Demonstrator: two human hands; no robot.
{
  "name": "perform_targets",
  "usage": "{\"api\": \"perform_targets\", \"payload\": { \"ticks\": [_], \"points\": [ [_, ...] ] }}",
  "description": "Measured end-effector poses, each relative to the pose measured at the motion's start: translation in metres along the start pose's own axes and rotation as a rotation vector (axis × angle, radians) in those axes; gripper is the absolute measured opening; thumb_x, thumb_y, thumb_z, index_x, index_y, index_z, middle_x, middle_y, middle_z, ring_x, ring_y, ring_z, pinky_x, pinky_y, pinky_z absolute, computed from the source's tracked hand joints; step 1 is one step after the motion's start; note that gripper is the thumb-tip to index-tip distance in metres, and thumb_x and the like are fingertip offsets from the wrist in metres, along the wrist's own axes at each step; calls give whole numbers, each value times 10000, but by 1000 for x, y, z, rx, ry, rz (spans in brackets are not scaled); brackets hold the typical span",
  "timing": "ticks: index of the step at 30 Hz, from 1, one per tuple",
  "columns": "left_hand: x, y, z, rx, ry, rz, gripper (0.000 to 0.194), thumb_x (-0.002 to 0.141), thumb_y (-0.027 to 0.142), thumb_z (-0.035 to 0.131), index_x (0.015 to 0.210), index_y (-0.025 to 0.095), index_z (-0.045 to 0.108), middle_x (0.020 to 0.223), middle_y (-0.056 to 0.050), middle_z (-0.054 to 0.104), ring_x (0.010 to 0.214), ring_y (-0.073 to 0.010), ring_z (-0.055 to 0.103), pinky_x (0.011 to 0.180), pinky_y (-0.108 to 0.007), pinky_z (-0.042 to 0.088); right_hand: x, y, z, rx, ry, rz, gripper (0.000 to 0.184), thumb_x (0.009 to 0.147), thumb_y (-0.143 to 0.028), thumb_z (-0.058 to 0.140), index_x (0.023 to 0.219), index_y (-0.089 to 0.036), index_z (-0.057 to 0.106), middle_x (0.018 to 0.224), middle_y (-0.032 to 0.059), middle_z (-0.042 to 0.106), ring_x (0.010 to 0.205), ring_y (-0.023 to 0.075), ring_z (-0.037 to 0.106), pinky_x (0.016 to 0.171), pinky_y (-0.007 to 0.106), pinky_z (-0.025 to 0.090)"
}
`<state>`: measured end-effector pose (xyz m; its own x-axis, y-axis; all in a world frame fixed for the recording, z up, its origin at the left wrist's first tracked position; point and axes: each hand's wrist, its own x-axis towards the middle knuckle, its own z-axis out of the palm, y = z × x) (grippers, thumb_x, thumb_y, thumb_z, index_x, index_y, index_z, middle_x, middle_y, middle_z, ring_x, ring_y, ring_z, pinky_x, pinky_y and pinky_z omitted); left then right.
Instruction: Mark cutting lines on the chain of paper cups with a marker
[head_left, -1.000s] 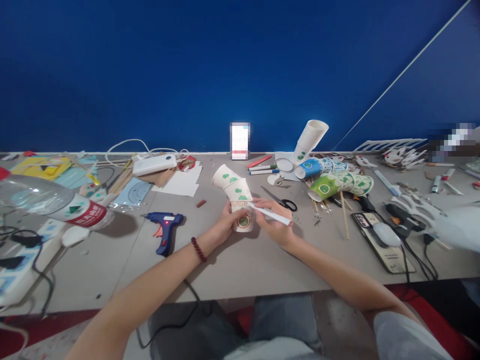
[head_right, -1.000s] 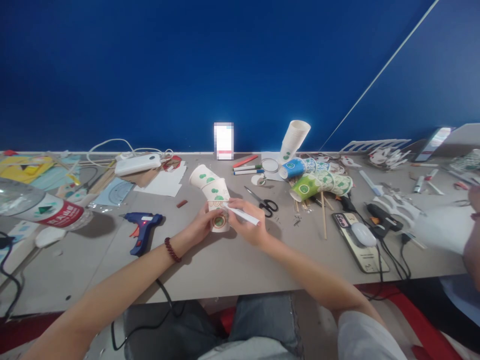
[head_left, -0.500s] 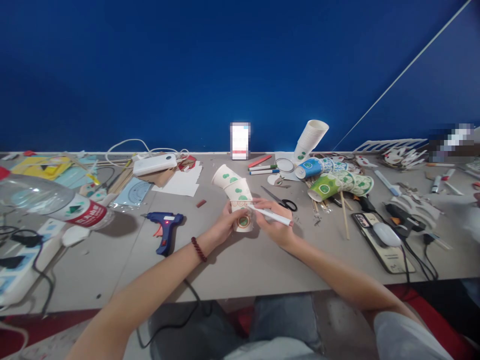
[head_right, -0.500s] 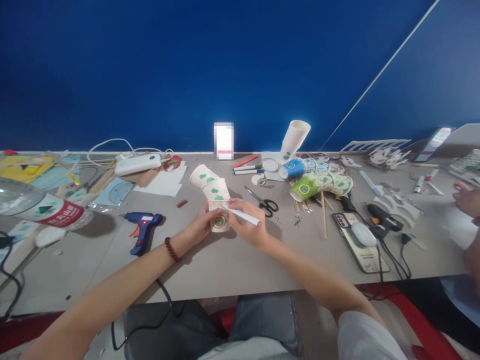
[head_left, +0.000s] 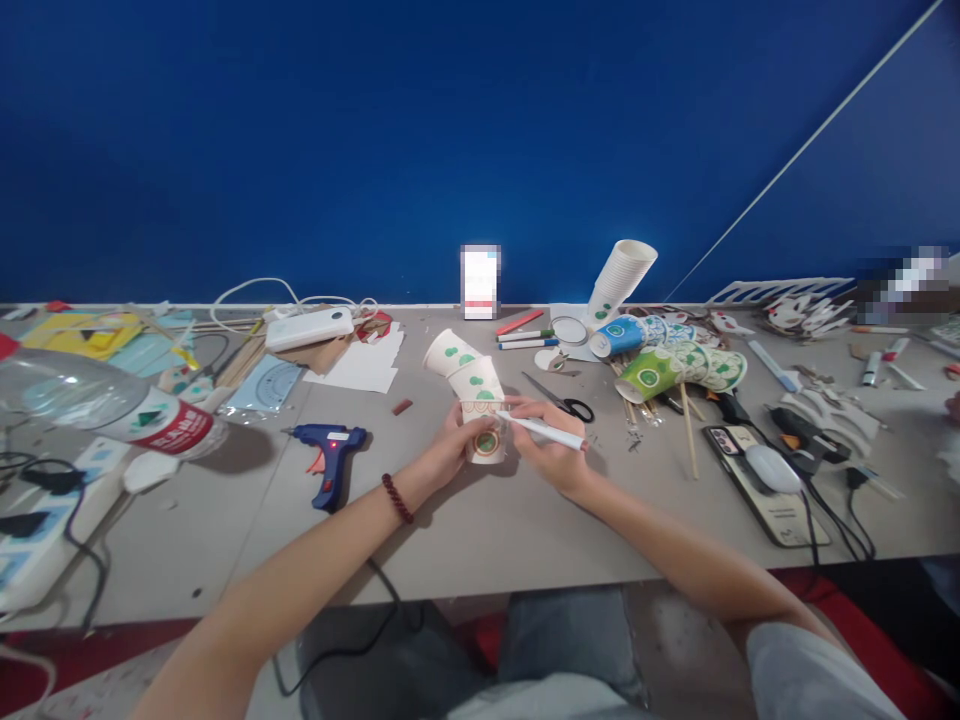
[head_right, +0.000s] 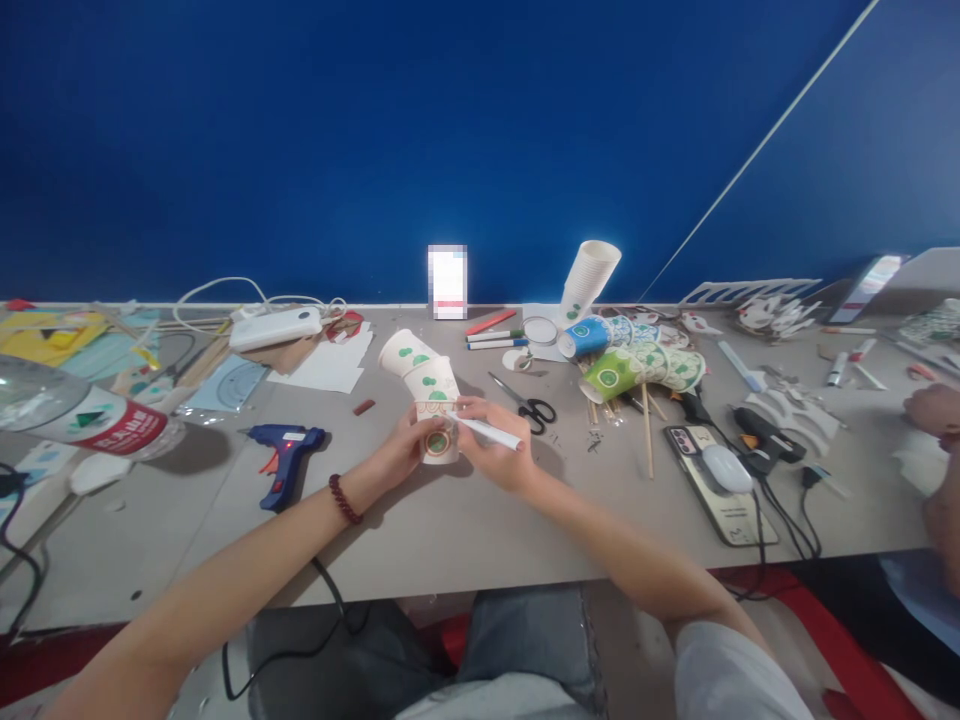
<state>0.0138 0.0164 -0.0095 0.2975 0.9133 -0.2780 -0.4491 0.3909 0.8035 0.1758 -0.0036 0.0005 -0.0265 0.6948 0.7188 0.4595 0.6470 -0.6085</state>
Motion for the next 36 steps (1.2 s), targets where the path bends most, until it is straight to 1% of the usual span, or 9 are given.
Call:
{"api": "perform_targets", "payload": {
  "ticks": [4,7,11,17,23,28,36],
  "points": [
    [0,0,0,-2,10,-5,588,610,242,833,1119,176,544,1007,-65,687,863,-194,645,793,-350,488,0,0,0,16,-3,-1,85,820,-160,621,856,-237,627,859,54,782,907,247,774,770,371,635],
    [0,-1,-1,-5,9,-4,580,614,241,828,1115,180,541,1001,-64,687,868,-200,651,803,-359,490,-1,1,-1,32,-22,27,82,820,-167,623,859,-239,625,870,54,783,925,258,771,785,384,630],
    [1,-2,-2,-10,1,3,564,614,242,830,1100,180,552,994,-62,694,855,-202,656,800,-357,493,0,1,-2,25,-28,33,77,822,-170,615,857,-239,620,879,56,784,925,252,771,776,373,630],
    [1,-1,-1,-13,4,-4,556,614,230,827,1097,177,558,1000,-65,699,873,-210,660,814,-364,488,0,2,-2,30,-10,30,71,831,-172,612,855,-239,614,869,60,776,909,249,772,770,379,624],
    [2,-1,-1,-14,17,0,568,596,237,837,1086,174,557,1009,-65,703,859,-197,662,800,-350,493,0,3,-2,50,-10,17,83,829,-160,610,864,-235,616,838,52,764,913,250,771,756,371,619],
    [2,-2,-2,-25,19,-9,586,594,232,841,1103,174,556,1024,-72,704,872,-206,664,813,-357,486,0,3,-1,51,-2,16,81,831,-155,609,862,-230,616,860,61,769,900,249,773,754,371,619],
    [1,-1,-2,-14,11,-14,576,606,236,836,1099,174,545,999,-65,700,845,-194,659,791,-342,481,0,4,-1,83,9,36,81,839,-159,603,885,-224,619,906,73,780,897,251,772,773,387,621]
  ]
}}
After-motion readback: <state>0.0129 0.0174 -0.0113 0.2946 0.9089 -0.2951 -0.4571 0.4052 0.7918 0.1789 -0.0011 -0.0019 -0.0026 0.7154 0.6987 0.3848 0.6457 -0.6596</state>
